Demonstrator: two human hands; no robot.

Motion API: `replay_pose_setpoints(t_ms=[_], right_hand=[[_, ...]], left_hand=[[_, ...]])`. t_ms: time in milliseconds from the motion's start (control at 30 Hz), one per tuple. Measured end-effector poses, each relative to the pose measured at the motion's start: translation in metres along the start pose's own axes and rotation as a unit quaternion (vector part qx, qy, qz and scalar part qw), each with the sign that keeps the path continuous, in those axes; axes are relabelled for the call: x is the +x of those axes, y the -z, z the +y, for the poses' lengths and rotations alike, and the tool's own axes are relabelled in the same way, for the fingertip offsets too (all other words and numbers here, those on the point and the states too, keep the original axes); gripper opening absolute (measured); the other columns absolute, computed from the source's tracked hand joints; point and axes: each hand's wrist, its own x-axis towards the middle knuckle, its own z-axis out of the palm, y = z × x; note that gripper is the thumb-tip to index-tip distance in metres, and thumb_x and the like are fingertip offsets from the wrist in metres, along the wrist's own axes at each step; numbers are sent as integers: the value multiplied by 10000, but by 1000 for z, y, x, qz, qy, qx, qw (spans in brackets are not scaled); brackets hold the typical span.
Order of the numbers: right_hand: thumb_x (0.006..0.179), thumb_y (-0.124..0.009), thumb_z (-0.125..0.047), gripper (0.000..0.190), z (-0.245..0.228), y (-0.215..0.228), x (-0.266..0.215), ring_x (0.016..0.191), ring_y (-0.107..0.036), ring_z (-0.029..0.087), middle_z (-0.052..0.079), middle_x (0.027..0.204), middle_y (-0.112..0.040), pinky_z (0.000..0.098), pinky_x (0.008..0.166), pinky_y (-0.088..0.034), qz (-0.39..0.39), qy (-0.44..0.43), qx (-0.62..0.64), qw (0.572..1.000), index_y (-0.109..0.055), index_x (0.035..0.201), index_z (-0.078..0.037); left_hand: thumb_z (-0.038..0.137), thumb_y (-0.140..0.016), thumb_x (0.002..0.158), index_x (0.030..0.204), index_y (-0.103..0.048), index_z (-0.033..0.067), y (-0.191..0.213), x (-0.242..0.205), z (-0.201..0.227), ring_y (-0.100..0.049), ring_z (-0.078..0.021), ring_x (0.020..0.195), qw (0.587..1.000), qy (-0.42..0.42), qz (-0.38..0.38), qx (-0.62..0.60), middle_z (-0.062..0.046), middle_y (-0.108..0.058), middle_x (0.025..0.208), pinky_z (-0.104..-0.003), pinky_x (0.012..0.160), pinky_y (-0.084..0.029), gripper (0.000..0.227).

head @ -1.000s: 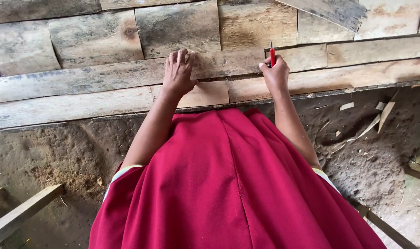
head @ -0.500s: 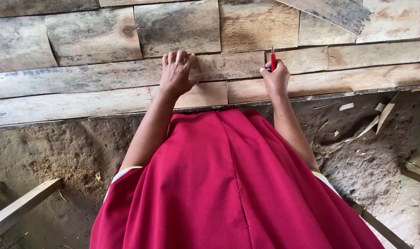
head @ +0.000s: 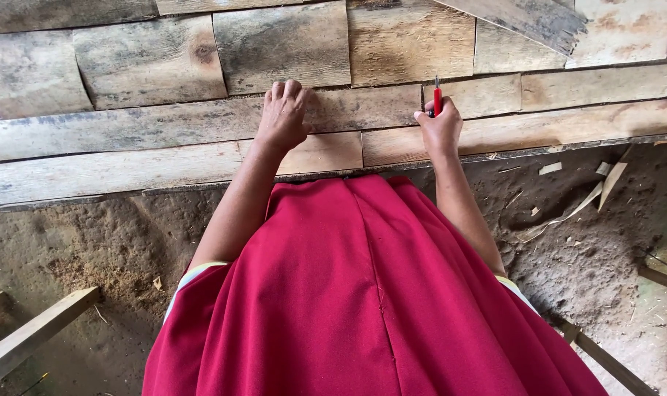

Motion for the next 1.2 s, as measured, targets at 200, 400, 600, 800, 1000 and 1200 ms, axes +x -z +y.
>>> replay_pose_setpoints(t_ms=[200,400,600,800,1000,1200], right_hand=[[747,-829,-197,205,1,2,3,846,-742,272,45,777,-735,384,824,-554,9,-1,10,1000,-676,880,-169],[719,-844,-224,225,15,-3,11,827,-744,243,16,761,-728,364,807,-558,12,-10,1,1000,-689,880,-201],[730,-842,-230,229,16,1,11,852,-731,301,67,792,-723,404,814,-542,6,11,-6,1000,-689,894,-182],[758,-836,-236,235,10,4,7,910,-725,328,86,838,-727,420,848,-533,-1,13,-15,1000,-678,921,-175],[818,-765,-182,188,-11,4,-5,873,-724,382,134,861,-709,500,833,-539,35,56,-53,996,-643,960,-161],[851,-798,-322,221,-51,-39,2,863,-723,368,114,853,-707,478,793,-555,-2,139,-16,990,-649,944,-188]], left_hand=[[342,-964,610,1272,-569,148,9,4,8,-454,-319,1172,1000,4,-19,8,-76,-483,1189,-467,989,-419,795],[355,-972,601,1218,-576,160,12,3,12,-467,-313,1157,1000,4,-9,17,-73,-502,1173,-467,938,-415,759],[372,-965,612,1244,-564,171,12,4,19,-458,-322,1155,1000,17,-14,20,-72,-493,1162,-485,942,-411,775],[318,-953,639,1251,-581,186,24,-2,26,-447,-331,1160,1000,11,-3,5,-66,-465,1166,-488,945,-421,728],[328,-965,597,1223,-599,170,7,-6,13,-489,-345,1153,999,4,45,-21,-85,-482,1160,-507,937,-487,742],[218,-852,698,1158,-662,189,3,-5,5,-506,-314,1143,994,2,92,-53,-57,-522,1124,-472,846,-539,499]])
